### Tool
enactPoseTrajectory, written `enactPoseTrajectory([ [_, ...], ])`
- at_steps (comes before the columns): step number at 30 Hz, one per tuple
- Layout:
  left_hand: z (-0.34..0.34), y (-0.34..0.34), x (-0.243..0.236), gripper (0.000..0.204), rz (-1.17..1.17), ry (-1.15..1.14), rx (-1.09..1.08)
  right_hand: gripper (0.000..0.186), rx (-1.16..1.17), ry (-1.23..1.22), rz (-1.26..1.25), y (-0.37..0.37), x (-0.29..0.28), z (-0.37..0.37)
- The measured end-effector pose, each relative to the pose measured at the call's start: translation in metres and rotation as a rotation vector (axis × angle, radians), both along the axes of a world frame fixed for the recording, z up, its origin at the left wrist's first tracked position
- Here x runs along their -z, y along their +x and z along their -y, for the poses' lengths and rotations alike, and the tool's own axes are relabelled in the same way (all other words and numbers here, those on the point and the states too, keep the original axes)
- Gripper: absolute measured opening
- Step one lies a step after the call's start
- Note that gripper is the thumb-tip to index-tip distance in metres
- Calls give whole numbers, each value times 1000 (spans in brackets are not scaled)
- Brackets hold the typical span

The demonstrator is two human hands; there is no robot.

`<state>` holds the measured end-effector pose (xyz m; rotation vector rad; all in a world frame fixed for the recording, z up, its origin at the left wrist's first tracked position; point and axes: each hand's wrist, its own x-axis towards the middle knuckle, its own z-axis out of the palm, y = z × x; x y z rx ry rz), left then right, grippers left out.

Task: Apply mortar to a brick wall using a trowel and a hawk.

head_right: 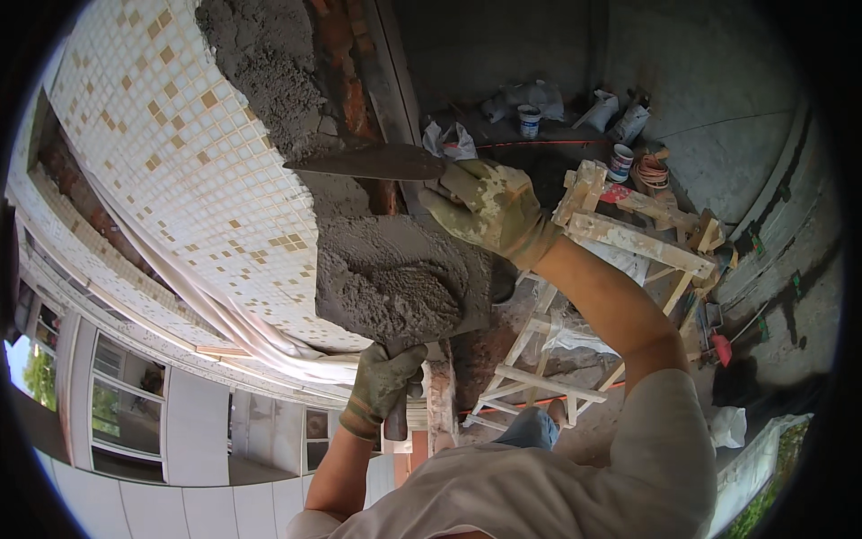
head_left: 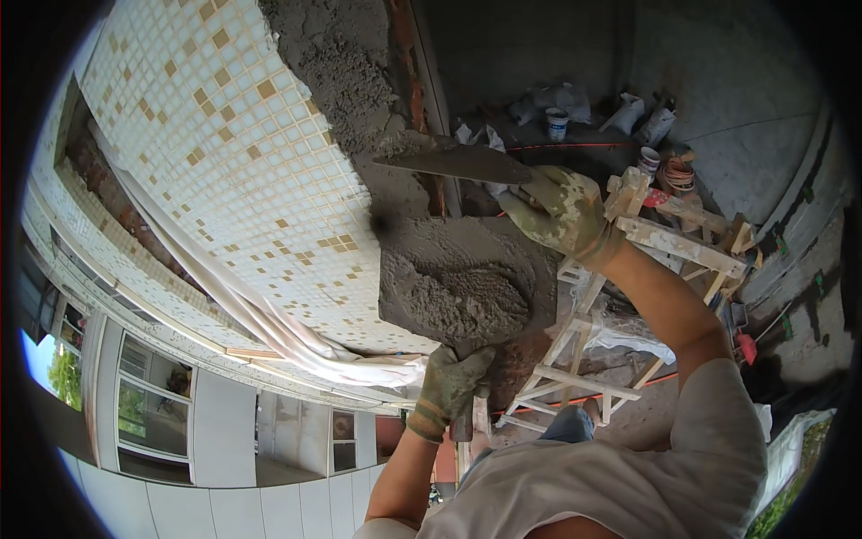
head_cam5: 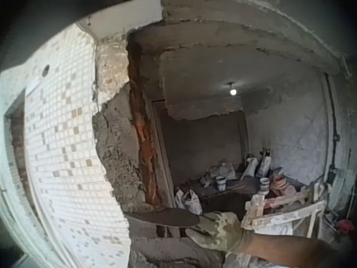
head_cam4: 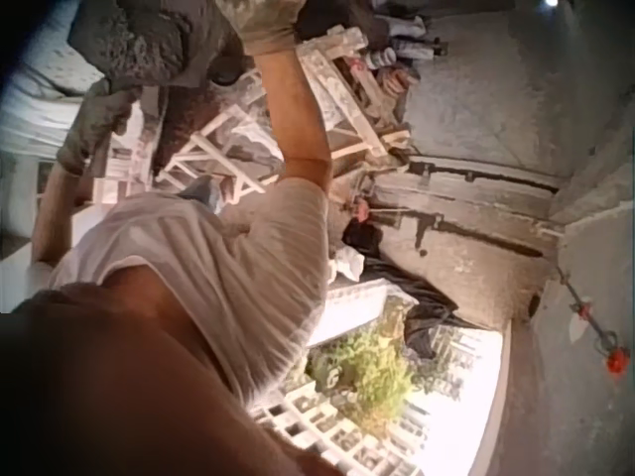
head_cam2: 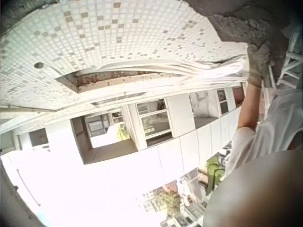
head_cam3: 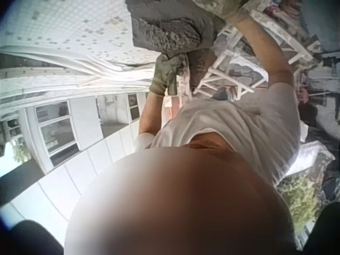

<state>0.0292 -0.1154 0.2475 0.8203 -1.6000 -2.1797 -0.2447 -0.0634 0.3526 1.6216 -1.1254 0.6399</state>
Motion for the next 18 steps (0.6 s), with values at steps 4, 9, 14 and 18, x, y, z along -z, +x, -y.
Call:
enactPoseTrajectory([
  [4,13,9,21,19,21,94,-93,16,-523,174,787,-1,14,61],
  [9,22,-2,15,17,80,73,-147,23,-899,683,1390,-55,22,136],
  [14,29,-4,1,17,57,74,-186,41,-1189,1127,1426,-91,23,186],
  [18,34,-6,-1,16,76,59,-214,39,-1277,1087,1474,-88,35,184],
])
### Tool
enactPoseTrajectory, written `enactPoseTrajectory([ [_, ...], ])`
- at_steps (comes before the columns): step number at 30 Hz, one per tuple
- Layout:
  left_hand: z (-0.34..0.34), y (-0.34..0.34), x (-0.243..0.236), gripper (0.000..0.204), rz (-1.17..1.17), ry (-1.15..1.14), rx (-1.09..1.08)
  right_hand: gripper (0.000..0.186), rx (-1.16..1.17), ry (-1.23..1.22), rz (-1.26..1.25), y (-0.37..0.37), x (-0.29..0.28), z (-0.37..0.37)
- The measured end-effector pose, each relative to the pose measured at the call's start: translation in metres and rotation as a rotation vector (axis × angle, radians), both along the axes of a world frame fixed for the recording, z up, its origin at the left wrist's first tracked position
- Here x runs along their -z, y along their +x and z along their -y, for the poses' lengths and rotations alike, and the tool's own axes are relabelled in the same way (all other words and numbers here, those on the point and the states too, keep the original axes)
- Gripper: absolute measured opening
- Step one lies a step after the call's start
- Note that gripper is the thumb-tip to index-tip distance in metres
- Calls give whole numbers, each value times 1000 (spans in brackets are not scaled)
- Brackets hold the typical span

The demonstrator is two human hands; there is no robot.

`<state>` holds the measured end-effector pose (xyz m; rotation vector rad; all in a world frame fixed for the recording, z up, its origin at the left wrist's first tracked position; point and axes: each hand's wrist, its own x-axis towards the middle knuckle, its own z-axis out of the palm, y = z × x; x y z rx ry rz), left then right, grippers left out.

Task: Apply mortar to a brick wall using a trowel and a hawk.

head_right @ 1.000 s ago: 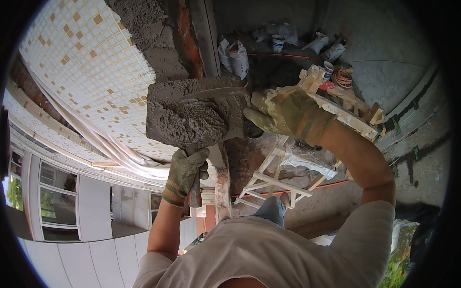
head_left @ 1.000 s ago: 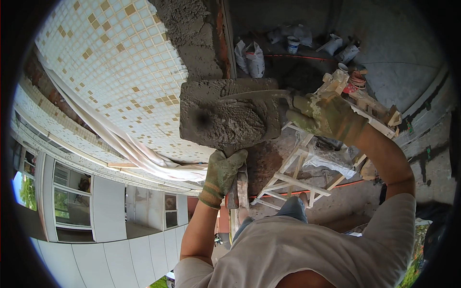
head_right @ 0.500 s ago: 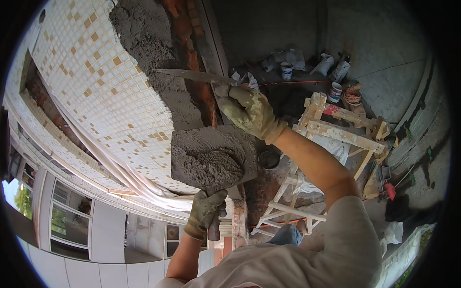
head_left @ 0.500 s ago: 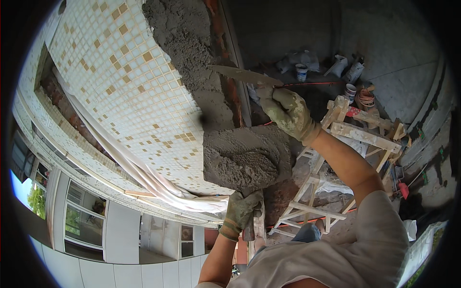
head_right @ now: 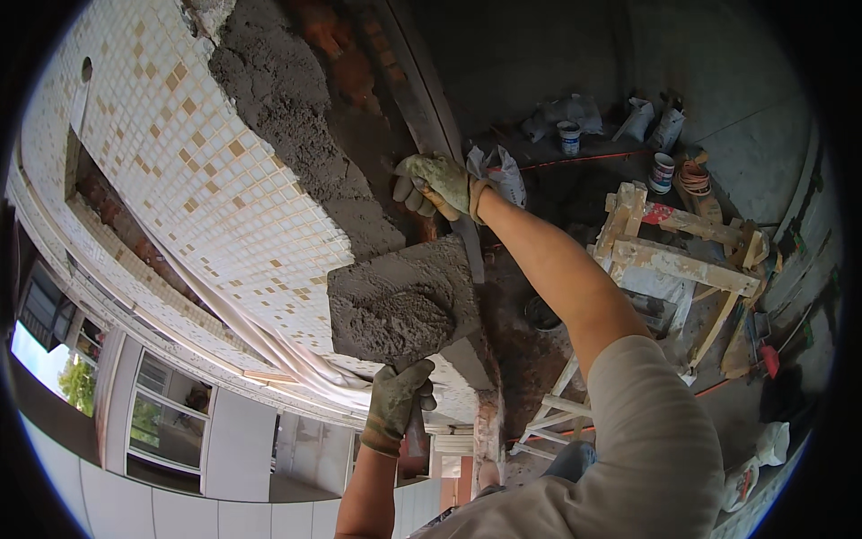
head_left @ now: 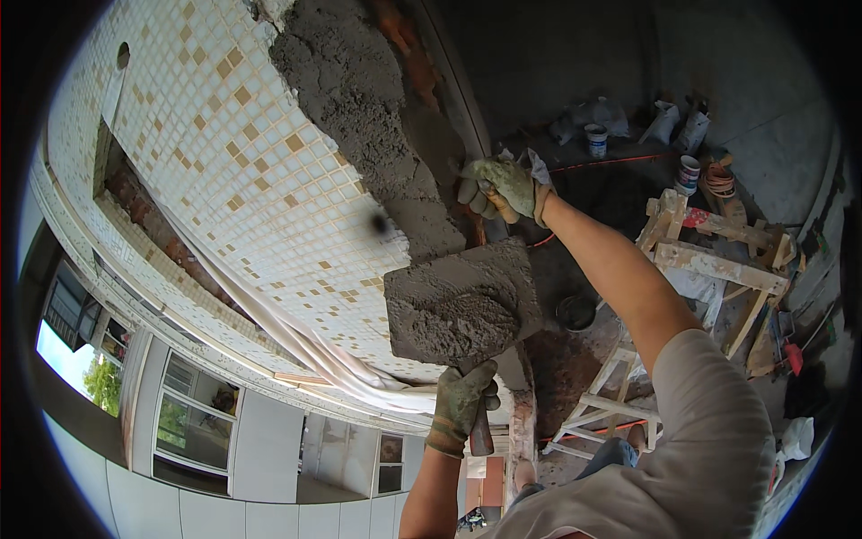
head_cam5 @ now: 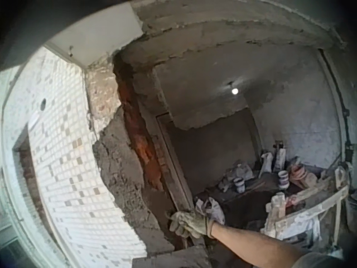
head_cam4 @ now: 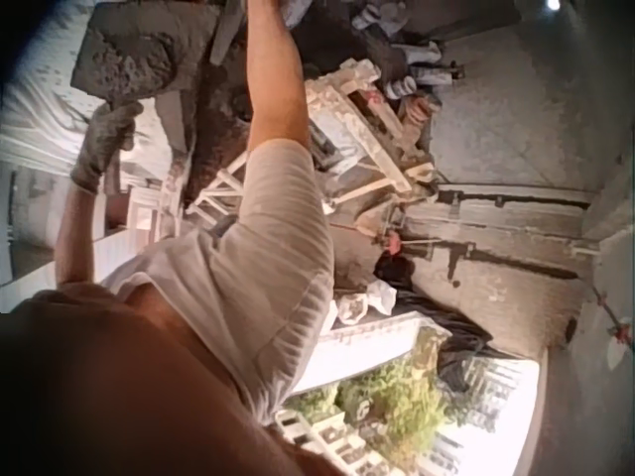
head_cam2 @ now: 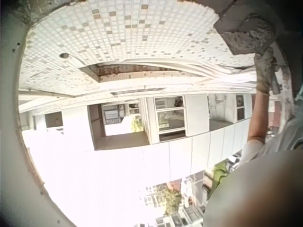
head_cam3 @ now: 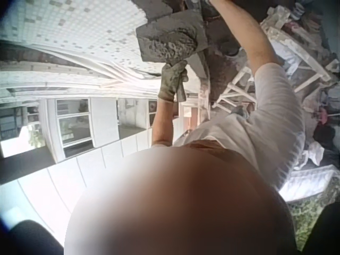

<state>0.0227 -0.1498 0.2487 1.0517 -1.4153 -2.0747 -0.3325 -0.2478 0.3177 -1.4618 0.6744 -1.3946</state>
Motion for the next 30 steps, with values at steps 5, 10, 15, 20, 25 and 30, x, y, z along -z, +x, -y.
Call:
enactPoseTrajectory([
  [5,-2,-1,9,16,3,23,-19,32,391,-117,-185,-2,45,-22],
  [10,4,7,14,18,-20,44,1,29,480,140,24,-3,23,-93],
  [15,4,1,15,18,-95,16,40,29,950,-61,-1630,54,-118,-131],
  [20,2,-1,14,16,-89,-57,65,41,1051,73,-1619,81,-212,-128],
  [25,2,5,9,19,-135,38,84,43,1040,264,-1416,95,-257,-123],
  [30,7,2,14,17,-117,-16,70,48,1001,179,-1302,100,-276,-115],
])
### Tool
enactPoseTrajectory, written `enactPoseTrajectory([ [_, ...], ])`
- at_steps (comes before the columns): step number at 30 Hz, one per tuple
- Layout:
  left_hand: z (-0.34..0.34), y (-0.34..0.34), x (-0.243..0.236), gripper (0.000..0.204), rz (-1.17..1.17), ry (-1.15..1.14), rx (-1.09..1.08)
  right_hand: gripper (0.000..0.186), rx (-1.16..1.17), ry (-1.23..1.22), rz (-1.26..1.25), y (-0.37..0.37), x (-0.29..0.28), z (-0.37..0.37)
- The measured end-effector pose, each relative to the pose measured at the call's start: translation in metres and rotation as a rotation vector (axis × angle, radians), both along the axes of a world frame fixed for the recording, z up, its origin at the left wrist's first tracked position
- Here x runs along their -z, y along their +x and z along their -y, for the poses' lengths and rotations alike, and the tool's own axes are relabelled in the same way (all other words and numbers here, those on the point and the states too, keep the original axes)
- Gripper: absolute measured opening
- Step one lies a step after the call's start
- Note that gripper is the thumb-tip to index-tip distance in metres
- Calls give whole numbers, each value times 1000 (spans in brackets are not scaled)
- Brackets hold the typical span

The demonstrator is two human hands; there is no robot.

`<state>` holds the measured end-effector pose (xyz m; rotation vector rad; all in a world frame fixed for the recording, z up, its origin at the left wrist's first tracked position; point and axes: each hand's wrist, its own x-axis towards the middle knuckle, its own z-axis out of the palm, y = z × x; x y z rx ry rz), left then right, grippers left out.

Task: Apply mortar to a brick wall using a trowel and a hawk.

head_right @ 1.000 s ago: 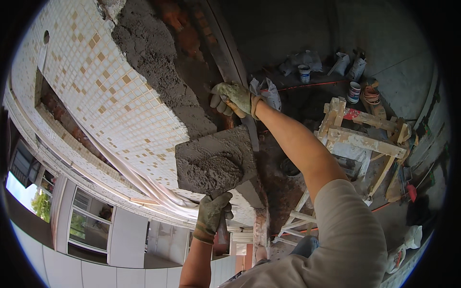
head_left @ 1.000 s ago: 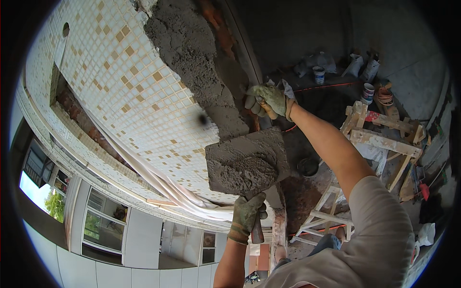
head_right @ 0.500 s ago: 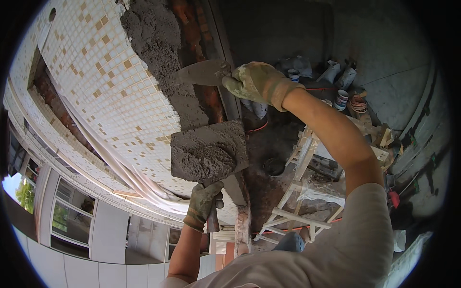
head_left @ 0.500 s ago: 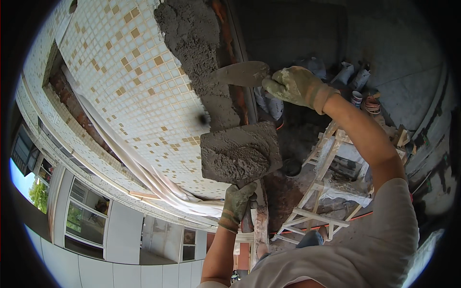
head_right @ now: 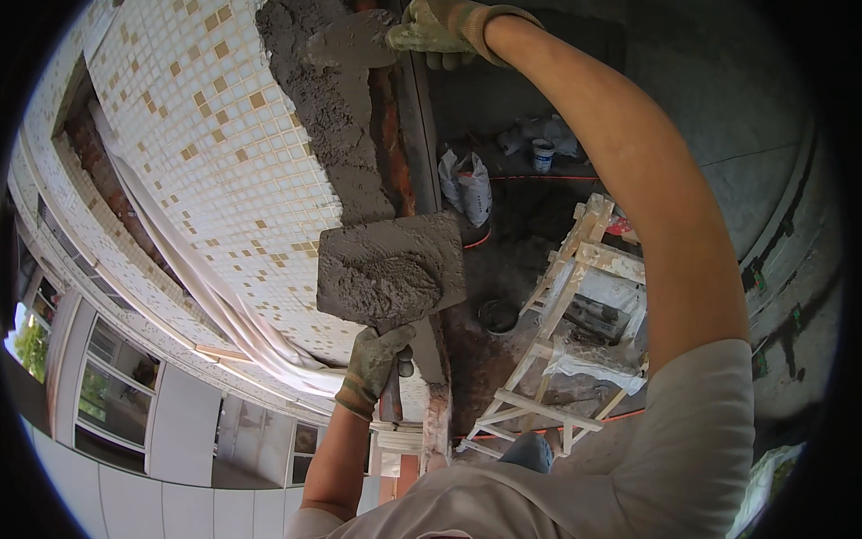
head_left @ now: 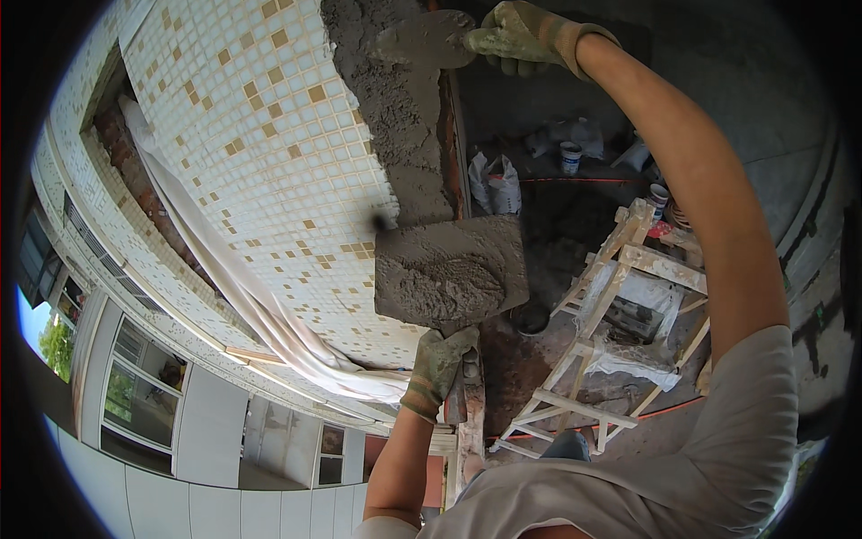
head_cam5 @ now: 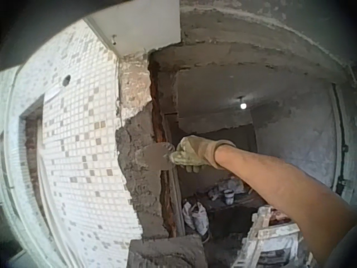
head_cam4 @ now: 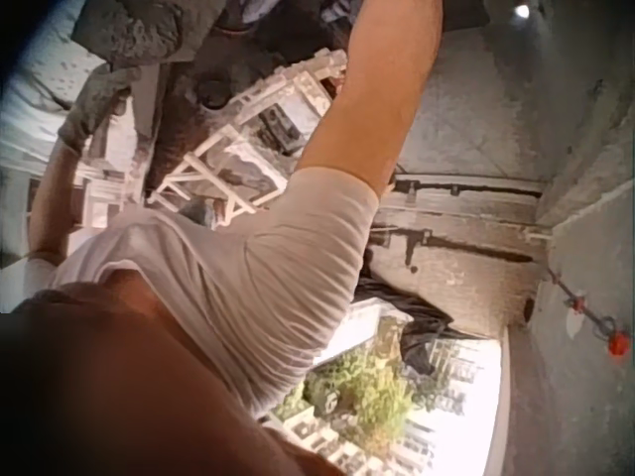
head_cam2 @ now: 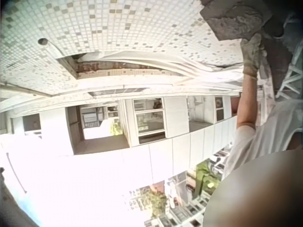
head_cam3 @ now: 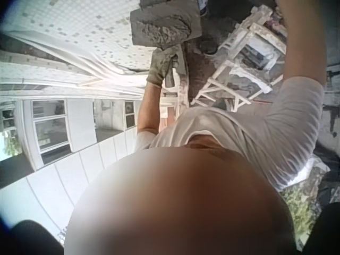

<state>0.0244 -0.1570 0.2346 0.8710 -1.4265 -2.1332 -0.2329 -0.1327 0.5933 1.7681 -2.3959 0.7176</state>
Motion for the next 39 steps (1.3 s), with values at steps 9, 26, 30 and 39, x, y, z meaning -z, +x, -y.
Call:
enactPoseTrajectory([
  [9,14,2,-7,17,-3,22,7,41,32,71,-747,18,78,-12],
  [26,23,2,-15,17,-35,33,24,38,-46,239,-531,10,126,-26],
  [30,26,1,-15,19,-14,9,53,39,-3,240,-511,13,125,-22],
  [39,27,8,-6,16,0,19,31,34,-287,197,732,-44,169,-13],
])
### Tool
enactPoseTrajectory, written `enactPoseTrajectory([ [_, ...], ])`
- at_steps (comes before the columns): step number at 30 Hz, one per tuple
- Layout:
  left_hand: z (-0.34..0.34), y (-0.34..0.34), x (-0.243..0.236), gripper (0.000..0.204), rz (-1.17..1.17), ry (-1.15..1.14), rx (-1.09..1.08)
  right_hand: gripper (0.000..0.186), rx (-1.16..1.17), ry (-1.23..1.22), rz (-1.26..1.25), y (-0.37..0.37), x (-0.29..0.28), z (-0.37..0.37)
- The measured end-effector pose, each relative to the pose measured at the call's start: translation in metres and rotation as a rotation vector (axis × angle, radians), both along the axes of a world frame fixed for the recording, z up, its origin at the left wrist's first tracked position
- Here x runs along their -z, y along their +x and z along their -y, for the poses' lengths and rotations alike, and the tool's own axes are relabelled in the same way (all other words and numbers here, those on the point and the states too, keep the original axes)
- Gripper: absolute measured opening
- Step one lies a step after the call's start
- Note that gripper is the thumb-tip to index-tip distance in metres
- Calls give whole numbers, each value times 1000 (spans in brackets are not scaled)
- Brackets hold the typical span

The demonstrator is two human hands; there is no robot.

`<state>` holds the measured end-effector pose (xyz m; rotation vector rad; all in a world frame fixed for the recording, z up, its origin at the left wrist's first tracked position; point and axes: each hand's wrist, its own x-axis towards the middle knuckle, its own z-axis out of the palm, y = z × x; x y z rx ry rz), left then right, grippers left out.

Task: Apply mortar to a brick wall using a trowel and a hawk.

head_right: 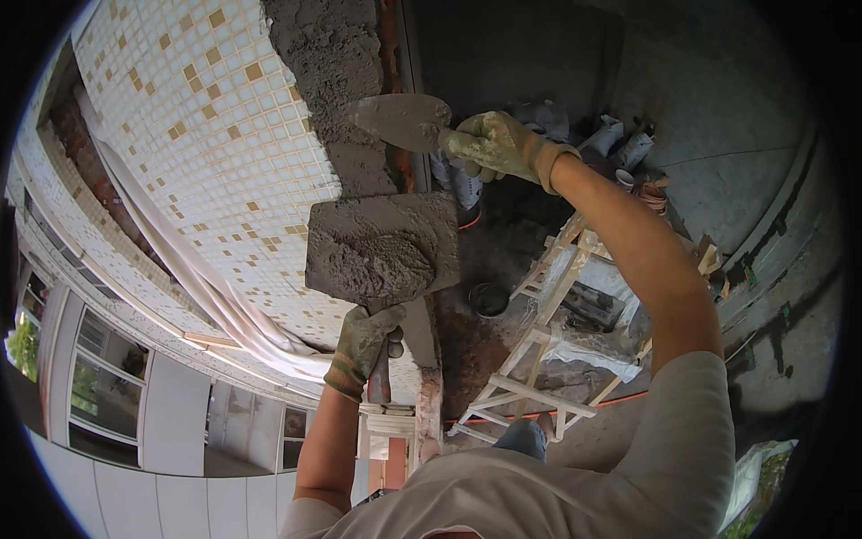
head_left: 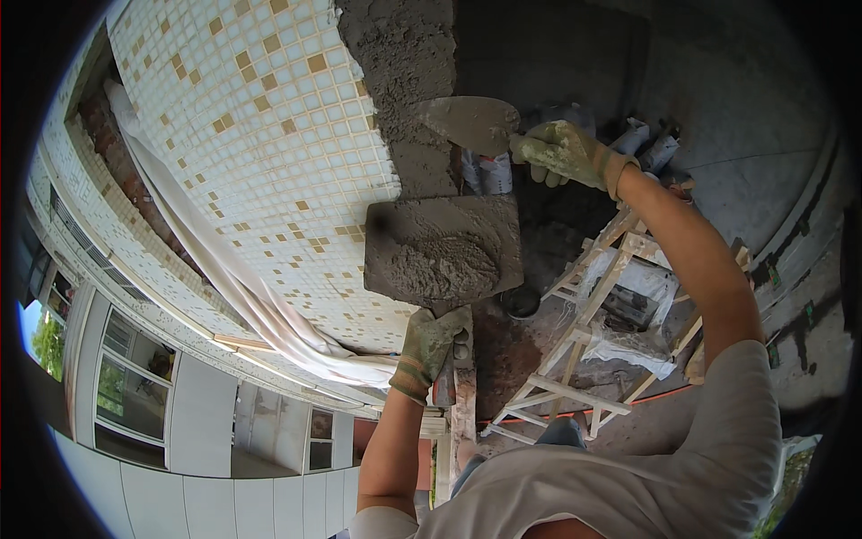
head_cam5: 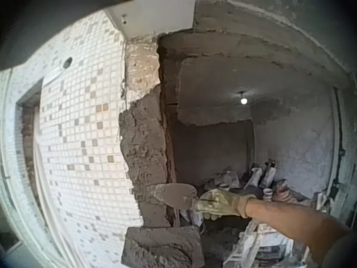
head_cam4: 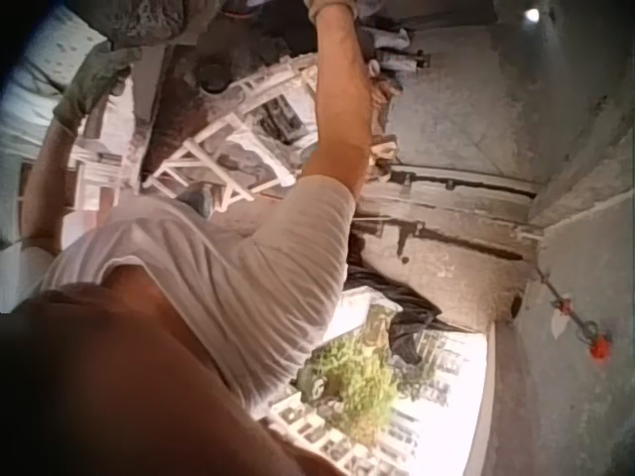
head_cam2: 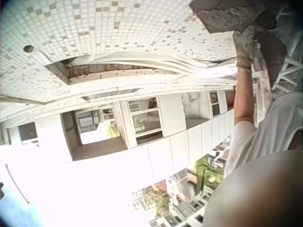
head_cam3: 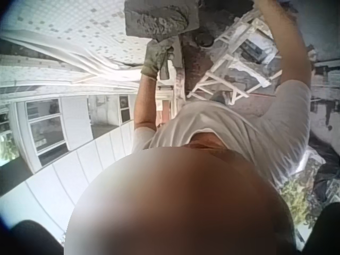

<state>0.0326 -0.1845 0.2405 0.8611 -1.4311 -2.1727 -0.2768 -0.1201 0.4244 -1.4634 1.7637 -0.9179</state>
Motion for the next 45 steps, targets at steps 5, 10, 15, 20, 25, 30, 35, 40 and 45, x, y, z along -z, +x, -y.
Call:
enactPoseTrajectory([
  [5,2,-1,10,15,31,14,2,42,136,-151,-188,16,55,17],
  [10,-2,1,10,15,43,31,-16,48,121,-36,-420,22,71,22],
  [15,-2,7,13,15,30,59,-51,52,75,-59,-771,37,32,8],
  [20,-2,3,14,15,0,11,-33,42,202,-59,-358,46,-2,15],
  [25,1,3,10,16,32,31,-17,45,159,61,-432,42,27,25],
  [30,3,9,7,16,-16,8,-37,41,-17,-18,-1219,31,20,34],
  [35,3,5,4,16,-30,33,-35,31,-89,-333,-1901,48,-23,34],
  [40,7,0,5,13,-33,37,-27,31,165,-246,-1539,62,-84,29],
  [45,12,-2,4,14,-61,38,-28,24,227,-700,-1911,70,-110,27],
])
